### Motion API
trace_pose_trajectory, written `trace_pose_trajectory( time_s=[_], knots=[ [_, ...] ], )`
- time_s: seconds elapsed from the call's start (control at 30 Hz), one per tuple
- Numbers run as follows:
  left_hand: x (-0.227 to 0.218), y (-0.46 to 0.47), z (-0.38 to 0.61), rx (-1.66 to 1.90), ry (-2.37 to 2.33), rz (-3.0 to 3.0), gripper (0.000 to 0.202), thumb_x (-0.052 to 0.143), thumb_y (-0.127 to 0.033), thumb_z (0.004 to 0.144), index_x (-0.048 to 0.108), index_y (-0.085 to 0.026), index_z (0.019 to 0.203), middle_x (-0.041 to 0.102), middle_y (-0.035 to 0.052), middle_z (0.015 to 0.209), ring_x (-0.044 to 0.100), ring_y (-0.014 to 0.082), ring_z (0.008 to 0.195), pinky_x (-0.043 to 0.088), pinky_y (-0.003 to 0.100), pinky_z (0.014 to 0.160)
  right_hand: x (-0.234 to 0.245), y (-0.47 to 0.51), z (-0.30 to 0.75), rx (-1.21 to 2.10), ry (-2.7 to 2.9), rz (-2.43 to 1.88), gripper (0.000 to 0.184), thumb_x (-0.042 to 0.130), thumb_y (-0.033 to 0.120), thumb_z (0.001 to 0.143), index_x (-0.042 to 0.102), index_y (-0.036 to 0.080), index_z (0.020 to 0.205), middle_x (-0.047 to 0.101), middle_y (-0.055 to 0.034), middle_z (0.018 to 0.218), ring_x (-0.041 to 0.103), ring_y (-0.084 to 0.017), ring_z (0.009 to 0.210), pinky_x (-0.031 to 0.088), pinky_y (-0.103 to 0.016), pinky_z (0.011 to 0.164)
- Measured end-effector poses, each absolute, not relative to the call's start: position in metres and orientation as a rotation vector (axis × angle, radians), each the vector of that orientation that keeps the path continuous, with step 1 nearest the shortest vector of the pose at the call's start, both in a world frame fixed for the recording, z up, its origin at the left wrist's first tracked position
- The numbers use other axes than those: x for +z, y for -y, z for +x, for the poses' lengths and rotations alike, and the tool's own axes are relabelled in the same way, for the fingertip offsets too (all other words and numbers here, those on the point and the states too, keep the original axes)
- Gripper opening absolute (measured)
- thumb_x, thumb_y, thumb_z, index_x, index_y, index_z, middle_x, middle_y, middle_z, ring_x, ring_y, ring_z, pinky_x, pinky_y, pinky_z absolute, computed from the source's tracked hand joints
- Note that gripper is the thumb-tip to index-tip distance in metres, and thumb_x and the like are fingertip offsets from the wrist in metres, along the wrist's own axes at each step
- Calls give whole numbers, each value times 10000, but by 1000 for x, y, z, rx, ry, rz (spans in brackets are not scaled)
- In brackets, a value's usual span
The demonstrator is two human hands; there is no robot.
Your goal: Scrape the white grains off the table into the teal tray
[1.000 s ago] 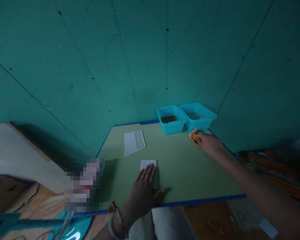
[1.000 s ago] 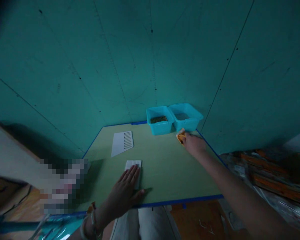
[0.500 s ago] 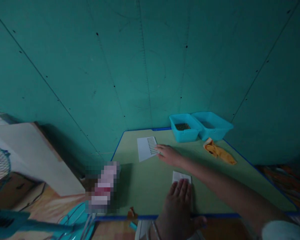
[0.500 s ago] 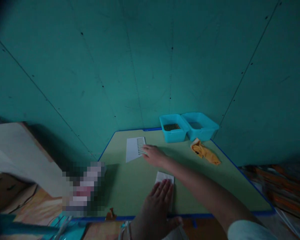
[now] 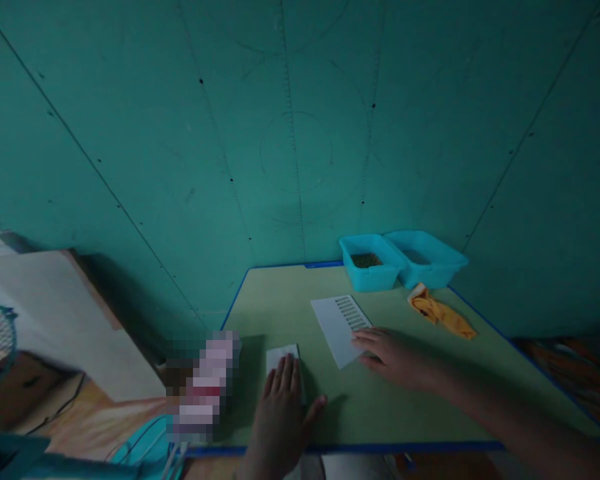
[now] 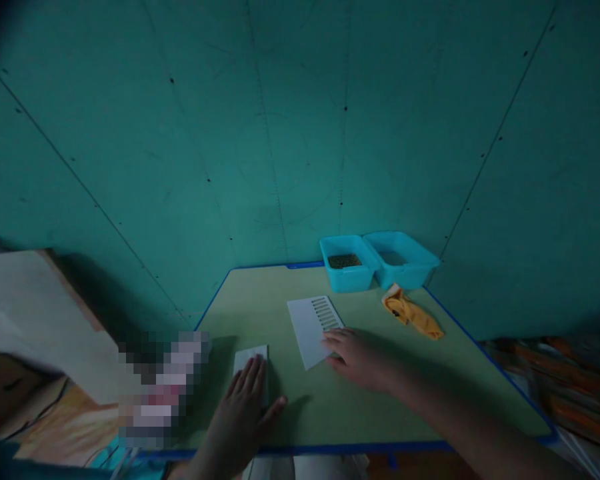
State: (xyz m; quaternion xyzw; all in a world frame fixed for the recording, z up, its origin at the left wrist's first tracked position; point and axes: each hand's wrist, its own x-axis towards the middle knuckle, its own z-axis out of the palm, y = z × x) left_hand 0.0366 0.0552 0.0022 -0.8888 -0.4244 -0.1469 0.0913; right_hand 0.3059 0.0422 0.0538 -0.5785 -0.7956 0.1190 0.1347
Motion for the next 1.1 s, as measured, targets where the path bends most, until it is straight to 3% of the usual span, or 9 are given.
trace_pose_trajectory(
  time_s=[0.07,0.2,0.37,0.53,0.7,0.83,0.93,1.03,1.1],
  knots=[
    [12,-66,52,-377,1278,-2734,715,325,-549,835,409,-8,1294,457,261,1325,430,336,1232,424,488,957,53,-26,319,346,2248,-1738,382,484,275,830,590,172,1183,566,-119,1269,489,-241,1184,361,-434,1004],
    [33,-81,89,-207,1227,-2897,778,270,-581,834,421,47,1268,421,290,1333,383,350,1256,393,492,988,53,-7,334,344,2152,-1823,384,458,261,839,591,145,1180,577,-136,1251,498,-252,1174,374,-448,994],
    [36,-59,111,-237,961,-3081,799,267,-625,810,334,-33,1343,351,223,1408,284,304,1319,315,463,1053,54,9,341,334,2059,-1826,337,473,267,824,642,202,1108,609,-103,1216,518,-259,1155,390,-452,989],
    [31,-59,102,-207,884,-3119,775,285,-610,817,299,-63,1366,329,195,1427,290,292,1318,322,440,1055,49,16,348,300,1981,-1811,285,430,259,850,678,219,985,652,-94,1137,573,-230,1085,460,-386,932],
    [41,-133,109,-120,1222,-2930,759,296,-570,838,364,21,1311,354,273,1390,294,331,1305,310,463,1047,44,15,347,222,1940,-1847,287,410,279,855,661,198,968,655,-102,1112,587,-227,1052,467,-403,911],
    [43,-172,116,-150,1289,-2894,706,289,-530,860,388,24,1287,386,309,1356,318,353,1290,345,510,1003,40,10,350,112,1904,-1918,308,426,256,823,645,185,1028,648,-124,1125,589,-257,1044,457,-452,909],
    [42,-158,117,-150,1248,-2931,760,280,-575,840,371,22,1300,362,298,1376,295,353,1302,322,502,1021,37,4,356,47,1890,-1948,328,427,262,808,643,176,1038,646,-136,1127,585,-278,1053,447,-479,914],
    [41,-118,113,-115,1121,-3038,831,252,-652,798,326,-29,1343,322,231,1428,246,307,1333,280,440,1063,33,-3,359,29,1890,-1949,339,409,274,803,638,187,1037,642,-135,1134,580,-283,1060,444,-489,912],
    [43,-89,108,-115,943,-3171,882,220,-672,787,262,-6,1363,267,250,1444,209,321,1343,263,455,1068,30,-7,361,41,1899,-1936,356,386,290,810,634,176,1037,636,-146,1139,575,-286,1066,438,-491,919]
  ],
)
